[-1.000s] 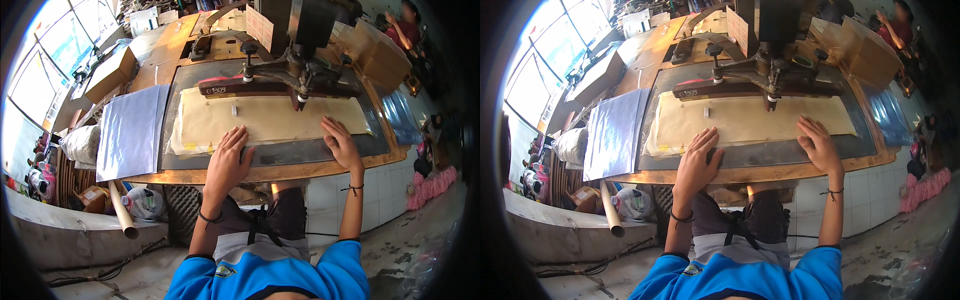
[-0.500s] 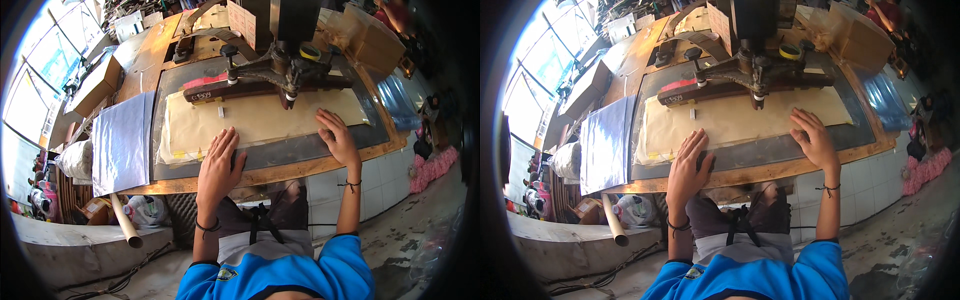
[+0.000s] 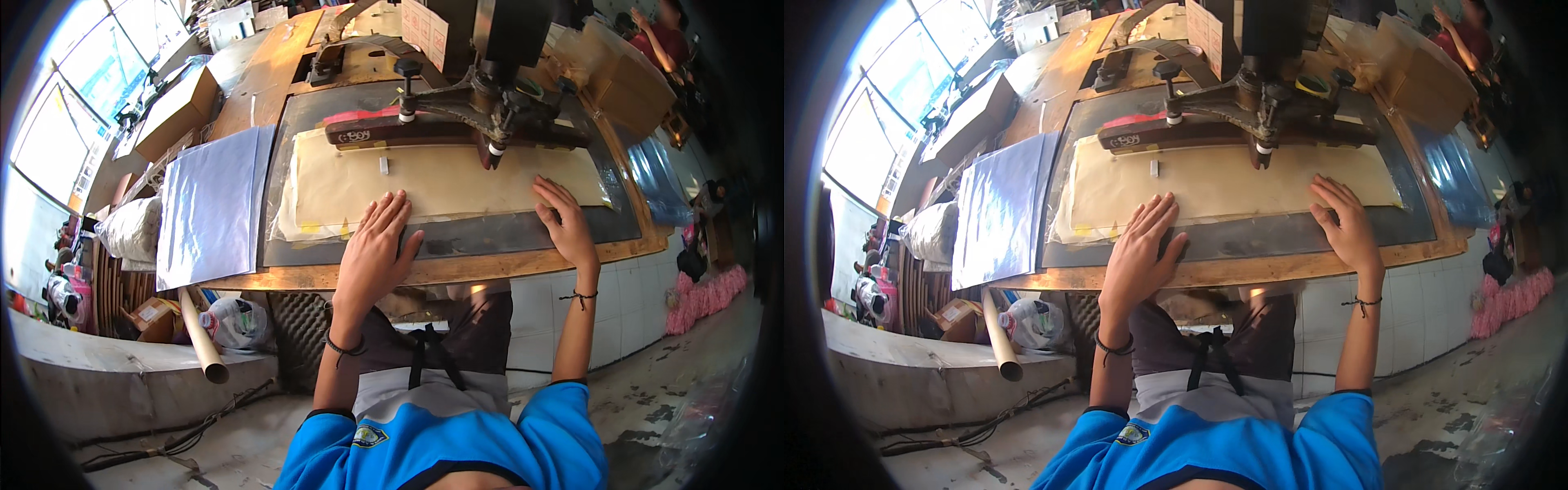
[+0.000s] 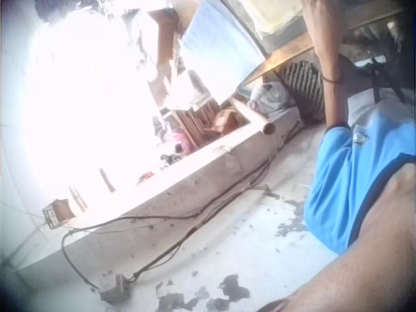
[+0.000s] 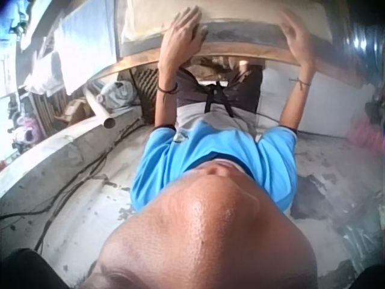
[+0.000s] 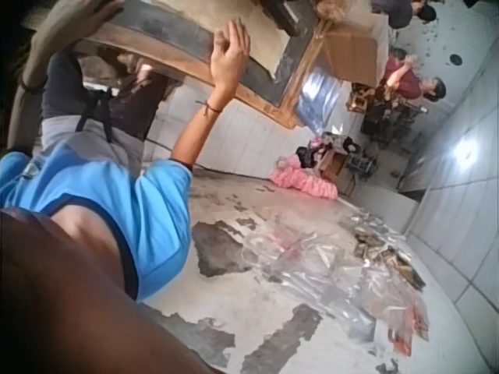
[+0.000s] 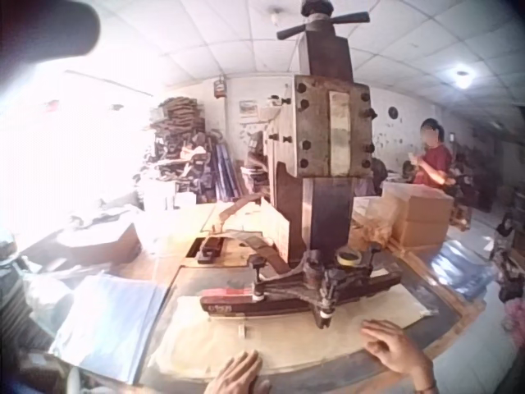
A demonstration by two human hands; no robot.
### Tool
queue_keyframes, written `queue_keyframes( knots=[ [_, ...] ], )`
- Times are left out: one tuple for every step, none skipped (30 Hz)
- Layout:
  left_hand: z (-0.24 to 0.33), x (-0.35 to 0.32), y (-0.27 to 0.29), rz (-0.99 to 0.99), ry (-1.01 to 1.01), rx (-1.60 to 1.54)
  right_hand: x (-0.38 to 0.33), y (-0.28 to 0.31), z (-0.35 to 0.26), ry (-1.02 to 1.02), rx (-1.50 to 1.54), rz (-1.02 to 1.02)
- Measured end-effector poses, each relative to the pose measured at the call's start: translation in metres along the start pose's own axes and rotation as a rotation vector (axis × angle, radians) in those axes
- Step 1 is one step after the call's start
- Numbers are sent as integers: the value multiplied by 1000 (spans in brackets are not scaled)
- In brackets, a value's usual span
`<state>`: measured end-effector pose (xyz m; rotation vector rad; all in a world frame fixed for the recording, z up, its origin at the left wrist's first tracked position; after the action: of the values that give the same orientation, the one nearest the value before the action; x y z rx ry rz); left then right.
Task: The person positions clear plastic sheets under a heat-sealing machine, aligns the edges, and presses the sealer down multiple times to bond the material.
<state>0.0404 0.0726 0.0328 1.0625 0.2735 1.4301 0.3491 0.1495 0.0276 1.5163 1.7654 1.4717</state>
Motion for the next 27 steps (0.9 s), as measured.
queue_keyframes(
  knots=[
    [-1,0,-1,2,-6,4,1,0,1,-12,1,-12],
    [-1,-1,-1,4,-14,9,2,1,0,1,2,-21],
    [-1,-1,-1,5,-12,5,3,2,0,9,4,-31],
    [-1,-1,-1,5,-11,0,3,2,-1,17,6,-41],
    [-1,-1,0,5,-11,-5,5,2,0,20,12,-46],
    [-1,-1,0,7,-8,-9,5,2,1,20,16,-52],
    [0,-1,1,8,-5,-14,5,2,2,20,19,-58],
    [0,-1,1,10,-2,-19,5,3,2,23,14,-52],
    [1,-1,1,12,-2,-19,5,2,1,26,11,-47],
    [1,-1,2,14,-2,-20,4,2,0,29,8,-42],
    [1,0,2,16,-3,-21,4,3,0,28,3,-35],
    [0,0,3,20,-5,-20,3,3,-1,28,2,-28],
    [0,0,3,24,-8,-20,3,3,-1,27,0,-20],
    [0,0,3,29,-12,-20,4,3,-2,37,-4,-17],
    [0,0,2,31,-9,-20,2,2,0,44,-8,-18],
    [0,-1,2,34,-6,-21,2,2,1,50,-11,-18],
    [1,0,3,37,-4,-21,3,2,2,44,-6,-9],
    [1,-1,3,39,1,-31,2,2,3,35,0,-7],
    [2,-1,4,41,7,-41,1,1,4,25,5,-4],
    [2,-1,5,44,12,-51,0,1,4,15,15,-3],
    [2,-2,5,46,12,-59,2,2,3,11,23,-1],
    [2,-2,6,49,12,-66,3,3,3,7,30,2],
    [2,-3,6,53,11,-73,3,3,3,5,20,-1],
    [2,-3,7,56,9,-74,1,2,4,5,11,-2],
    [3,-3,7,59,7,-74,1,1,4,5,2,-3],
    [3,-2,8,62,5,-74,2,2,3,13,-8,-2],
    [3,-2,8,59,6,-75,2,2,1,18,-17,-4]
  ],
)
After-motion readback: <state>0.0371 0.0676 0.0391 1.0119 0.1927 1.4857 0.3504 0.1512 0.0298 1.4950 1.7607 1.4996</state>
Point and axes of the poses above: each hand's wrist, its own x-axis towards the middle knuckle, its own y-axis out of the back of the hand, z = x × y, the point moved 9 cm from there along x, towards the middle knuckle, and after that the axes turned 8 degrees about -x, right-handed, at the moved point
